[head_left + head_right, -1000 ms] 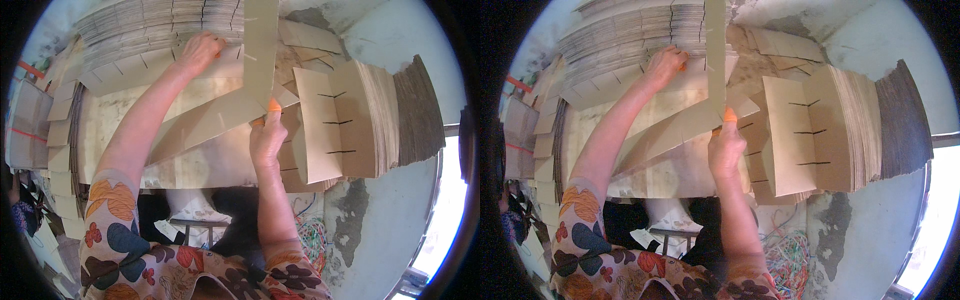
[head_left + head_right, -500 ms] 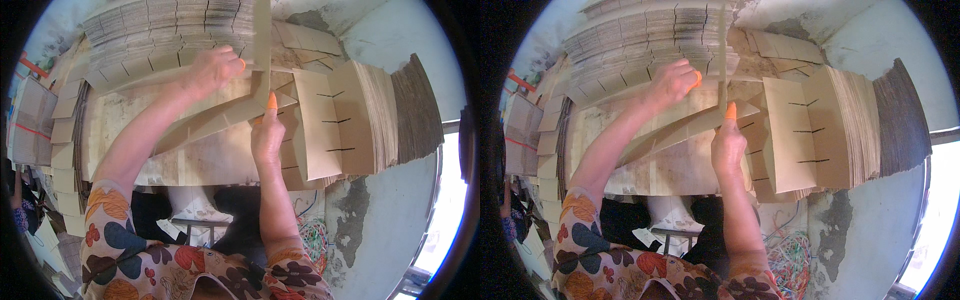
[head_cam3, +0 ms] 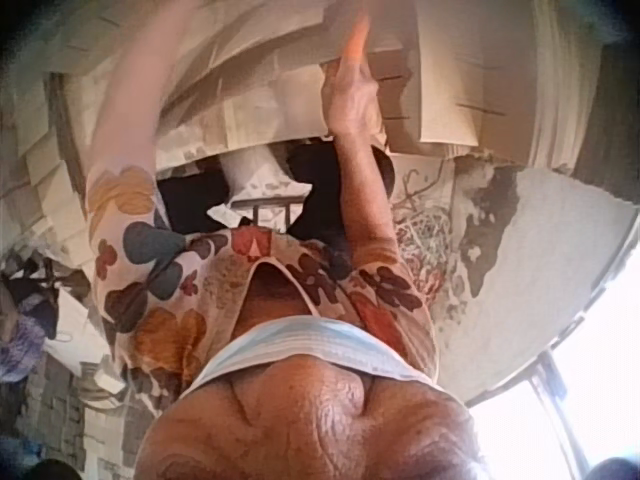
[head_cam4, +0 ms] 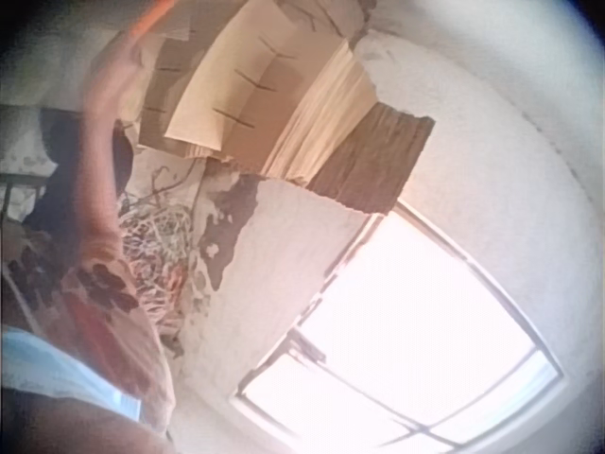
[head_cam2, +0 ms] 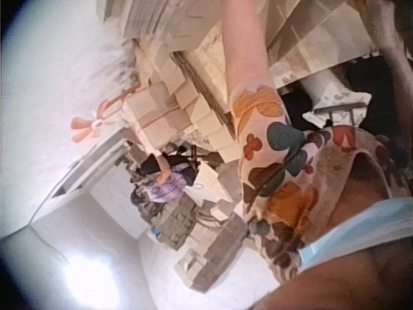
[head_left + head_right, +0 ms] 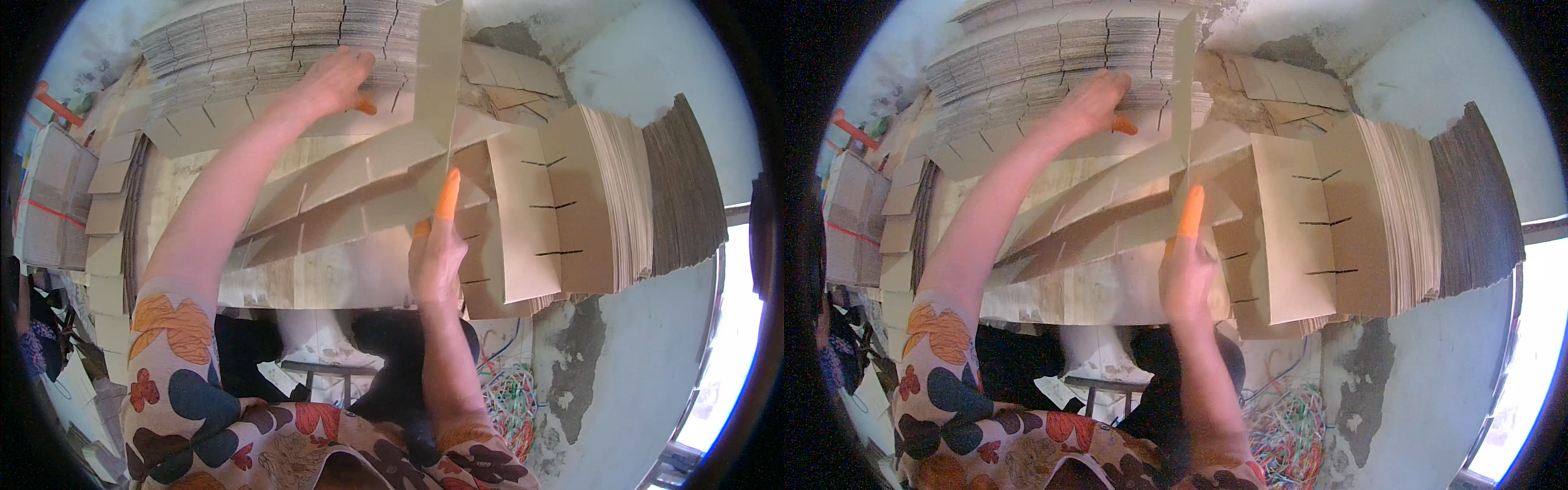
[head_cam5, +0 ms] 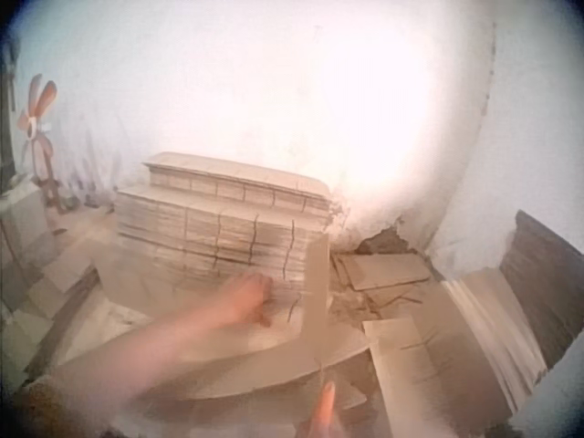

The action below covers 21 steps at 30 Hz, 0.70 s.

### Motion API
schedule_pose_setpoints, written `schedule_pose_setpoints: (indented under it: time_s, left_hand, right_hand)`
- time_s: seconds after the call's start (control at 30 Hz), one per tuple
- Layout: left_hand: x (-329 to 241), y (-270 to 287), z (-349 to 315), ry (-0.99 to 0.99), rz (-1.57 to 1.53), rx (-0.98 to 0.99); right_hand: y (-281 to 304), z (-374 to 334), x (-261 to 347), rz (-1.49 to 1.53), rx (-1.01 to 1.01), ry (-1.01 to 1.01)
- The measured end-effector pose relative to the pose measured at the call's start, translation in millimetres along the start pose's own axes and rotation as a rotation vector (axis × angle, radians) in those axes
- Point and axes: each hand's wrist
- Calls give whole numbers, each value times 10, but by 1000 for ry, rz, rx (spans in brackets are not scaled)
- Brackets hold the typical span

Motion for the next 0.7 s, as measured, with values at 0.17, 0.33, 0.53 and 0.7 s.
schedule_pose_setpoints:
  time_s: [0.17,0.33,0.53,0.7]
  left_hand:
    - [79,-421,45,-62,34,-119]
    - [52,-437,23,-124,-29,-177]
    - [115,-362,-89,-146,-159,-216]
    - [73,-293,-119,-160,-145,-246]
  right_hand:
    - [18,-165,95,24,48,-152]
    - [-53,-126,19,57,-2,-150]
    - [-17,-130,26,83,13,-80]
    - [6,-143,23,80,-9,-36]
Point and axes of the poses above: each hand's wrist, its own z-axis towards the middle knuckle, its own y-axis out of the back of the hand, x = y × z, and after that the axes turned 13 degrees about y, right-handed
